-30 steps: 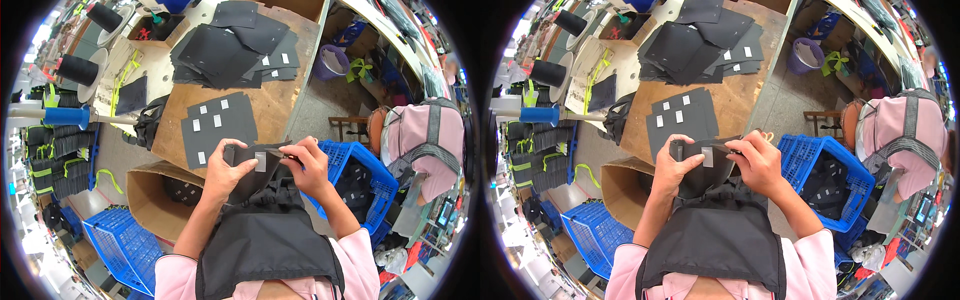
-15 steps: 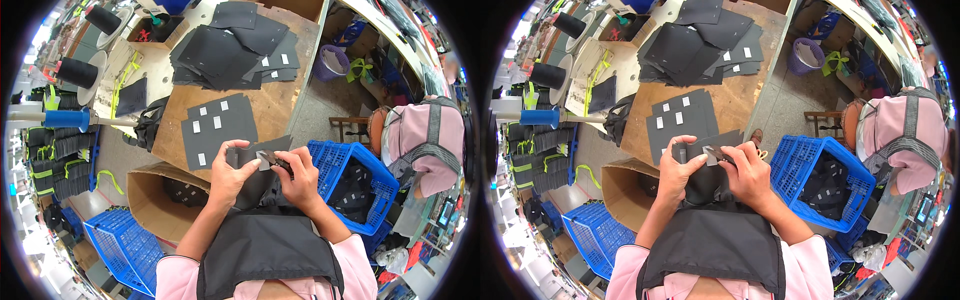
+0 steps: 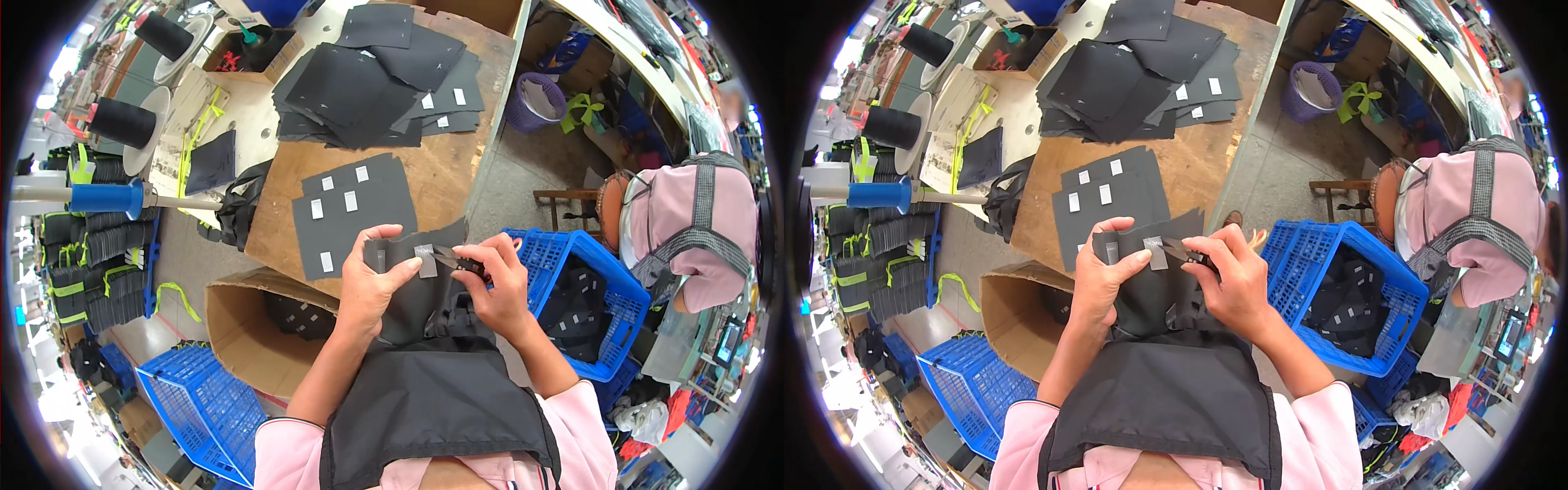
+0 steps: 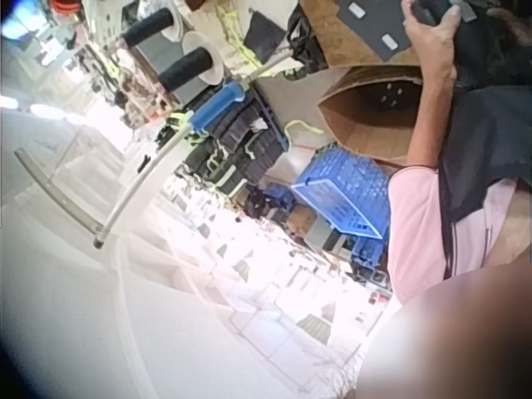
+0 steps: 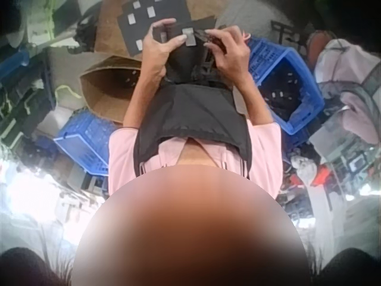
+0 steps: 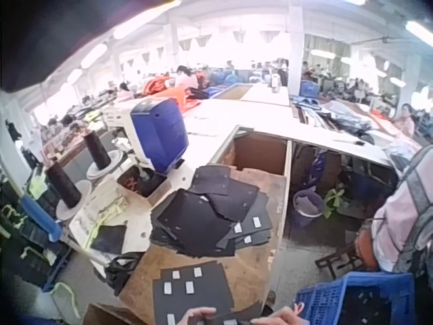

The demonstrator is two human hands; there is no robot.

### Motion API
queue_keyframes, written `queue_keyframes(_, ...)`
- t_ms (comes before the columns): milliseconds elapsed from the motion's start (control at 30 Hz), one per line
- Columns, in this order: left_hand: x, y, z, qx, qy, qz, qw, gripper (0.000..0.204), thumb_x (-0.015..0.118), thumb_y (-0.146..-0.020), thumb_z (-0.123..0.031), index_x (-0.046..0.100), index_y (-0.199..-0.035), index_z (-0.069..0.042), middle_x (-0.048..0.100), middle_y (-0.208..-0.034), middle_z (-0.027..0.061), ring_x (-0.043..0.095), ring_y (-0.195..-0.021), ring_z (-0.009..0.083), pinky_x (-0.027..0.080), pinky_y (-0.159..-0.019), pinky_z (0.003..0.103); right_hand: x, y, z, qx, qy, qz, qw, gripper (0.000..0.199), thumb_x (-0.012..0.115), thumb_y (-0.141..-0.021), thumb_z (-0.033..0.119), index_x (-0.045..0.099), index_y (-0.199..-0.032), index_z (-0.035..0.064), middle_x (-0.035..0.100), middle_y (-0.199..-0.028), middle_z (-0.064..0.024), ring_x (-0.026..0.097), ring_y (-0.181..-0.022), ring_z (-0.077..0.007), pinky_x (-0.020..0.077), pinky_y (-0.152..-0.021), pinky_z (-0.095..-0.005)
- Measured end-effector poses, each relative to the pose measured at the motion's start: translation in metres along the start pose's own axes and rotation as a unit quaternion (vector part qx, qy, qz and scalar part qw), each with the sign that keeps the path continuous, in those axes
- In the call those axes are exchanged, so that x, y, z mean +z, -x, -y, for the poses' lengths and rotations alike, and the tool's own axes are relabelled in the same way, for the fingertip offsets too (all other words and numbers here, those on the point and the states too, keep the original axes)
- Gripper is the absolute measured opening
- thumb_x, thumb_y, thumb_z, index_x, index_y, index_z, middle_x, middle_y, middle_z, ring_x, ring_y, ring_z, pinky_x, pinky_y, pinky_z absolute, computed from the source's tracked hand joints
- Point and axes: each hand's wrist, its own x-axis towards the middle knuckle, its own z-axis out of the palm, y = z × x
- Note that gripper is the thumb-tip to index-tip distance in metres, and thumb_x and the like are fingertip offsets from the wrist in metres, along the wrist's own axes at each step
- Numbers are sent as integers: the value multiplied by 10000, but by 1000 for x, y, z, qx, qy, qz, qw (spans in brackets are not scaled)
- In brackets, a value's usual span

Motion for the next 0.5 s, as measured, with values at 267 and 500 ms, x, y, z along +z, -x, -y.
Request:
queue_keyframes(267,-1,-3,0,-12,-30,34,999,448,697,-745,47,503,-1139,-42,615,-955,91,615,-813,110,525,-718,233,-5,-15,-8,-99,61,59,991,312,731,-623,36,633,-917,67,541,-755,-71,569,-646,-253,454,-553,-337)
queue_keyframes(500,-6,-8,-4,-41,-33,29,998,493,727,-711,33,521,-1152,-47,626,-948,43,596,-874,100,500,-791,250,3,-16,-10,-127,52,15,990,285,737,-626,-22,648,-889,42,528,-732,-83,505,-600,-223,409,-539,-303)
